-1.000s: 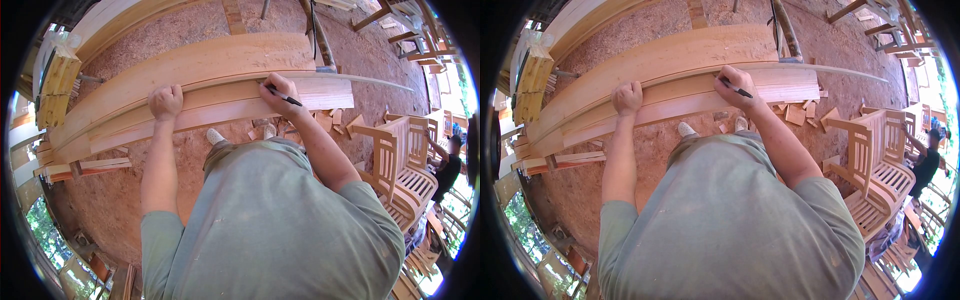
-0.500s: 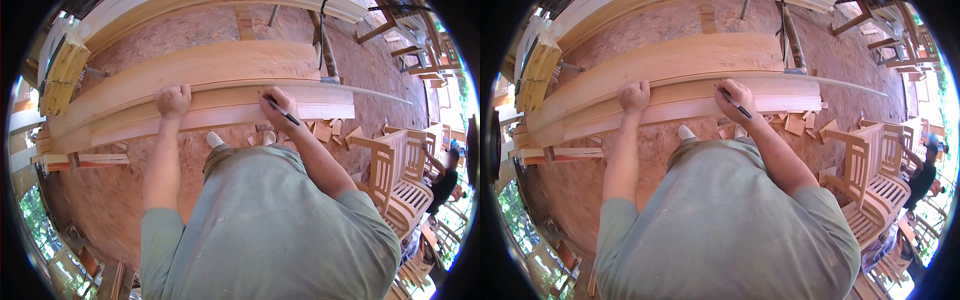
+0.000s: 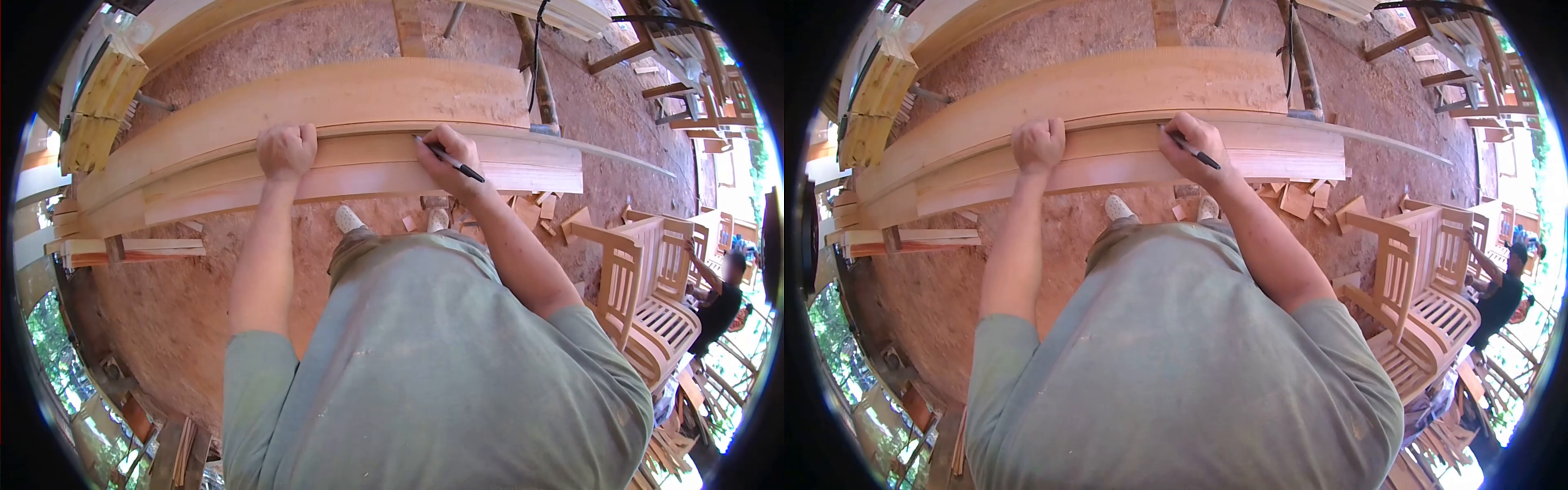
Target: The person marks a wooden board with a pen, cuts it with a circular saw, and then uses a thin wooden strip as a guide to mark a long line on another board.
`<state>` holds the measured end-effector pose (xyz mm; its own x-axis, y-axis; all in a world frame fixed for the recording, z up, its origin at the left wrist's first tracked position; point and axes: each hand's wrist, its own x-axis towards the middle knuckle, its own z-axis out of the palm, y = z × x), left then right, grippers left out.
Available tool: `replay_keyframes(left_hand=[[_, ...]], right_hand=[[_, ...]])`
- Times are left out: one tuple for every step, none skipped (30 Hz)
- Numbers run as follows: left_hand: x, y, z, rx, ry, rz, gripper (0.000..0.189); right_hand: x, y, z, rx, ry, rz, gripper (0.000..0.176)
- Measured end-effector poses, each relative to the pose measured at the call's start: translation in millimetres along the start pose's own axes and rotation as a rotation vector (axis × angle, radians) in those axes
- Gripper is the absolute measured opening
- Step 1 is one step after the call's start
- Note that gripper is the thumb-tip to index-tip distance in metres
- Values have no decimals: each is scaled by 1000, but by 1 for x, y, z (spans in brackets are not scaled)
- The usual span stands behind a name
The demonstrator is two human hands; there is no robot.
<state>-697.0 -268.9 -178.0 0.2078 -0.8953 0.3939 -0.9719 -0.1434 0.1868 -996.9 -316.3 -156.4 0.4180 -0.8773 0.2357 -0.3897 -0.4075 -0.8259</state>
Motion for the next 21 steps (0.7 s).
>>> replay_keyframes(left_hand=[[0,0,0,8,5,2,38],[0,0,0,17,10,4,38],[1,1,-1,17,8,3,38],[1,1,-2,10,14,6,38],[1,2,-3,3,20,10,38],[1,3,-3,2,17,11,38],[1,3,-4,-3,18,9,38],[1,3,-4,-9,18,6,38],[1,3,-4,-9,17,7,38],[1,3,-4,-5,8,1,37],[1,3,-4,-1,-1,-4,37],[2,4,-5,-1,-1,-3,37],[2,4,-6,-3,-6,-4,37],[2,5,-7,-6,-10,-5,37],[2,5,-7,-7,-10,-4,37],[2,5,-7,0,-19,-7,37],[2,4,-6,7,-27,-10,37],[2,4,-5,7,-27,-9,37],[1,3,-4,9,-24,-9,38],[1,2,-3,11,-21,-11,38],[1,3,-3,12,-21,-10,38]], right_hand=[[0,-1,-1,-4,-5,-9,13],[0,-1,-1,-5,-6,-6,13],[0,-1,-1,-9,-5,-15,13],[0,-1,-1,-14,-4,-23,12],[1,-1,-1,-13,-3,-21,12],[1,0,0,-20,-5,-33,12],[1,0,0,-26,-6,-46,12],[1,0,0,-26,-4,-43,12],[2,-1,0,-28,-9,-48,12],[2,-1,-1,-30,-13,-53,12],[2,-1,-1,-29,-12,-52,12],[2,-1,-1,-29,-16,-59,12],[2,-1,-1,-30,-20,-66,12],[2,0,-1,-30,-18,-65,12],[2,0,-1,-30,-20,-66,12],[2,0,-1,-29,-23,-66,12],[2,0,-1,-29,-21,-66,12],[2,0,-1,-31,-24,-61,12],[2,0,0,-34,-26,-55,12],[2,0,0,-34,-25,-55,12],[2,1,-1,-33,-27,-56,13]])
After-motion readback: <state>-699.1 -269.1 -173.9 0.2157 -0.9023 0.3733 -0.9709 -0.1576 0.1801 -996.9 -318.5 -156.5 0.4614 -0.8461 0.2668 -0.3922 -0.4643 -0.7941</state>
